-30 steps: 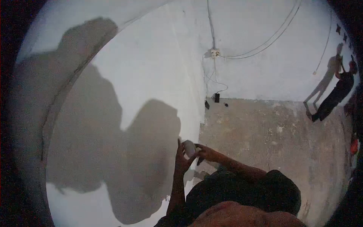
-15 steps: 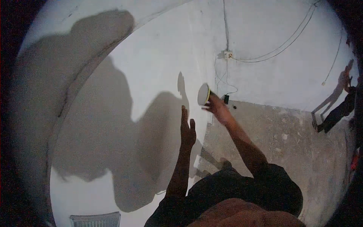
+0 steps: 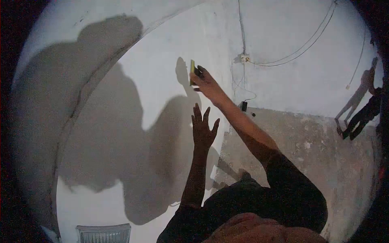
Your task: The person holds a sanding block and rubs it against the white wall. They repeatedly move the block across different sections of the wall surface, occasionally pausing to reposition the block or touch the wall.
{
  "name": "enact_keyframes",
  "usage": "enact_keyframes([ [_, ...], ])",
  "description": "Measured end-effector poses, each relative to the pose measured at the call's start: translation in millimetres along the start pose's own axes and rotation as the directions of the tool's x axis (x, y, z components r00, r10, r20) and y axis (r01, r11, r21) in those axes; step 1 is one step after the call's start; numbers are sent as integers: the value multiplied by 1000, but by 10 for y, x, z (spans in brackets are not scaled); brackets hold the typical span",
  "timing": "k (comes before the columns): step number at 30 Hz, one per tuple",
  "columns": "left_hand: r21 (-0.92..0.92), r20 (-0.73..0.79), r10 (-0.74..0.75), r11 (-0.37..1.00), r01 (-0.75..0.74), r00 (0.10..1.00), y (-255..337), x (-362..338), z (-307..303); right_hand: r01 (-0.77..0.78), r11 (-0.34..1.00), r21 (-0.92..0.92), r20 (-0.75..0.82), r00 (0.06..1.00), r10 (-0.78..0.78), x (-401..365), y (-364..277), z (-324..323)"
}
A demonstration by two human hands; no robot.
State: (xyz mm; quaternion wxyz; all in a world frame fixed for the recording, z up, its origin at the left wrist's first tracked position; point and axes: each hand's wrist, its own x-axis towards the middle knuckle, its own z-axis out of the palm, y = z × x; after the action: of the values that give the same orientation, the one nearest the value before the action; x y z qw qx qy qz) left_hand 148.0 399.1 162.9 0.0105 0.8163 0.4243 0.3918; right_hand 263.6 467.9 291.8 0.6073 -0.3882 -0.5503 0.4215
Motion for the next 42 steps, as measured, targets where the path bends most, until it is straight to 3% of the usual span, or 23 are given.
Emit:
enact_keyframes([
  [1,2,4,1,1000,-1,1000,9,25,-4,76,985,-156,-49,995,-85,84,60,105],
  [2,85,10,-5,996,5,1000,2,13,-17,75,986,-152,-55,995,-84,152,131,247],
  [4,167,35,-10,986,4,999,-5,-22,16,310,889,-339,-151,914,-376,265,238,483],
  [6,131,-92,-37,990,49,995,-52,-84,111,347,901,-263,-117,915,-386,232,257,658],
  [8,228,-8,-43,973,43,999,-213,-163,307,493,820,-289,-27,853,-522,137,108,714],
  [10,327,73,-64,944,37,995,-351,-274,464,436,824,-362,-65,870,-489,83,157,799],
  [13,257,96,-68,965,42,993,-337,-285,454,390,797,-461,-77,877,-474,93,149,813],
  [16,219,58,-80,974,65,995,-128,-266,266,372,789,-489,-81,881,-465,263,168,762],
  [18,125,-52,-104,986,110,993,-82,-163,221,411,746,-524,-111,836,-538,535,154,676],
  [21,55,-56,-133,989,136,990,-74,-101,178,375,847,-376,-20,911,-412,721,57,457],
  [23,84,-8,-130,988,130,992,-167,-102,215,388,862,-327,-30,907,-420,518,108,528],
  [25,64,-18,-88,994,89,996,-251,-187,245,481,745,-463,-87,811,-578,315,254,685],
  [27,40,-11,-102,994,103,995,-234,-212,226,489,742,-459,-88,806,-585,376,276,701],
  [29,40,-21,-83,996,84,996,-148,-233,131,583,674,-454,-107,715,-691,555,191,640],
  [30,31,-35,-99,994,100,994,-78,-215,70,542,743,-393,-161,755,-636,624,44,608],
  [33,5,-65,-115,993,116,991,-28,-255,-2,459,786,-414,-115,830,-546,819,-153,473],
  [35,-9,-70,-112,994,111,991,-40,-302,-20,454,764,-458,-170,799,-577,773,-146,613],
  [37,-26,-73,-115,993,113,991,-39,-311,-10,589,639,-494,-174,653,-737,726,-132,681],
  [38,-34,-73,-126,992,124,989,-38,-307,4,593,636,-494,-171,651,-740,783,-154,650],
  [40,-41,-68,-132,991,130,989,-34,-318,-14,695,550,-464,-147,552,-821,962,-157,552],
  [41,-44,-75,-125,992,122,989,-35,-335,-31,693,549,-467,-147,552,-821,1023,-169,508],
  [42,-48,-79,-120,992,116,990,-44,-339,-41,603,663,-445,-163,673,-722,1071,-236,467],
])
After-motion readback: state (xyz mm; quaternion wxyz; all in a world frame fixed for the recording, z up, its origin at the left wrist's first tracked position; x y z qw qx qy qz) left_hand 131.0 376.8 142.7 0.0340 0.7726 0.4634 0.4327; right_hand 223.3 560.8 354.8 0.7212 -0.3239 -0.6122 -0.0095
